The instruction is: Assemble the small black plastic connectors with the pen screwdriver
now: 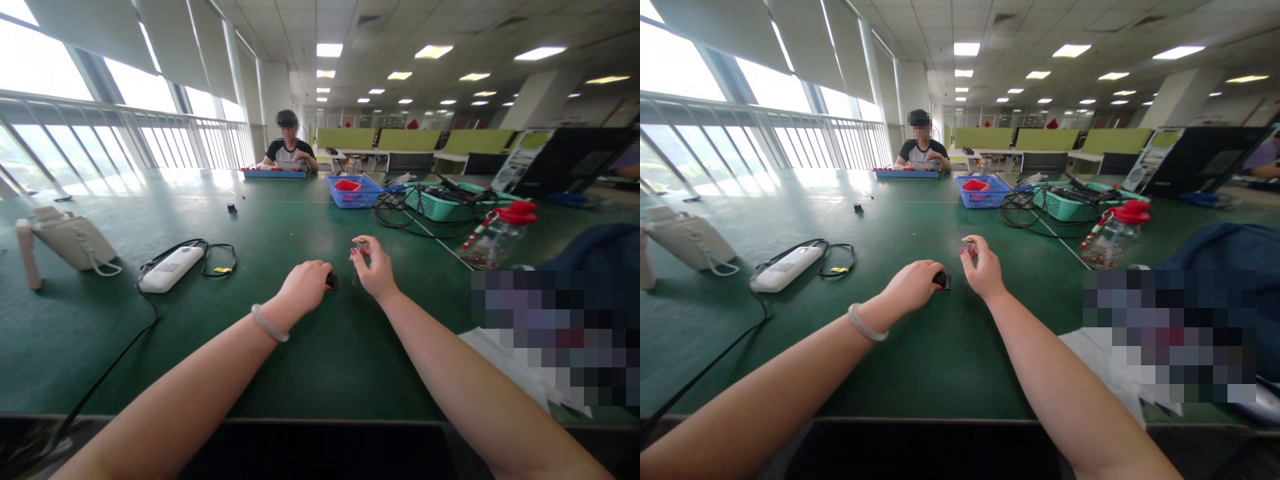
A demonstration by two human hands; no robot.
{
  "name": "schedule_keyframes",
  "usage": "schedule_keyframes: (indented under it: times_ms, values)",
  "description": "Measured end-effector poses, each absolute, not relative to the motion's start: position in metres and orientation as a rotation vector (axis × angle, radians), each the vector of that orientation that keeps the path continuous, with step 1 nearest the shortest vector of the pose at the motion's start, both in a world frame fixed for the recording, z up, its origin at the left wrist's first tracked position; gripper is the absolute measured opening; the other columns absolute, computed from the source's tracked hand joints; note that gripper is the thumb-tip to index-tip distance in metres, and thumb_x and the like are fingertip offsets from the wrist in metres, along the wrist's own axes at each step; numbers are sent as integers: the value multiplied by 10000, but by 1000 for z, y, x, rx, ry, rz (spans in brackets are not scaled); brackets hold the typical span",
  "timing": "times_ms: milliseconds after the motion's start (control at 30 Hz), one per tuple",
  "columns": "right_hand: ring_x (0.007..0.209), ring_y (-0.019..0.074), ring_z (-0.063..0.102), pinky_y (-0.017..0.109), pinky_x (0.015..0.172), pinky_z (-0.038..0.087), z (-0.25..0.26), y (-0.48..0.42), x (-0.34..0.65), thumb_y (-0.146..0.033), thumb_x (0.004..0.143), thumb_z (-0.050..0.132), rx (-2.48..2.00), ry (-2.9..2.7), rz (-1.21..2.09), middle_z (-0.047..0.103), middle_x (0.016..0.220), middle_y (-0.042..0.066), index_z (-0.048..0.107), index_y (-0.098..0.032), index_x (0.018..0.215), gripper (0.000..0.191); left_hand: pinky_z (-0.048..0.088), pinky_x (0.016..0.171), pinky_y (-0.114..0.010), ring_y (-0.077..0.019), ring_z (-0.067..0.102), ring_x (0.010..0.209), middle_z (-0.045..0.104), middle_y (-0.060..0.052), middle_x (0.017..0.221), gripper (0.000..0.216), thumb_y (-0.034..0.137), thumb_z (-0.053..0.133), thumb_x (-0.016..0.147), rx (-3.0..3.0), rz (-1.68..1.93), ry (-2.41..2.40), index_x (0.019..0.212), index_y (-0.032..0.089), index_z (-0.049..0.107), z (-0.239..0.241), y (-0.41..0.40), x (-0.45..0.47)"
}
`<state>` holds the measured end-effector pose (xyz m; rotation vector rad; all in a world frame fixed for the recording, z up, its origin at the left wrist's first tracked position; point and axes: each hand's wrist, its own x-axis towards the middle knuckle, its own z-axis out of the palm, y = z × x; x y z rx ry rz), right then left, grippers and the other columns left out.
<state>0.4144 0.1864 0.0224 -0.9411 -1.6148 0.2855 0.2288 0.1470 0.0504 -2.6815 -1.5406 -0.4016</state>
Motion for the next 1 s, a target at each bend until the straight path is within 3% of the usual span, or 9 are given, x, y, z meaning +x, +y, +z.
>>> schedule_keyframes:
  times_ms: [200,367,567,1000]
  values:
    - [560,148,552,277,588,430,20,190,415,-377,880,610,-1018,-1626,258,630,672,-16,583,-235,970,170,462,941,-360,-257,621,1065,698,-109,1101,324,285,646,877,-2687,-530,-1560,1184,184,646,23,170,233]
    - [581,148,569,282,563,458,20,188,410,-402,906,577,-919,-1542,303,619,744,-7,504,-240,985,195,460,985,-380,-275,604,1095,711,-85,1155,464,335,720,810,-2729,-737,-1720,1250,212,641,12,179,225]
    - [686,167,640,320,656,535,20,182,402,-352,955,513,-761,-1587,324,640,834,17,430,-255,1058,164,477,943,-372,-272,606,1049,729,-68,1035,353,340,739,784,-2720,-790,-1723,1123,246,705,11,180,224]
    - [695,172,633,338,694,528,22,179,403,-296,978,465,-741,-1667,192,641,840,20,404,-259,1116,156,464,961,-398,-286,588,1066,721,-66,1054,348,353,715,806,-2710,-762,-1656,1131,232,684,8,178,224]
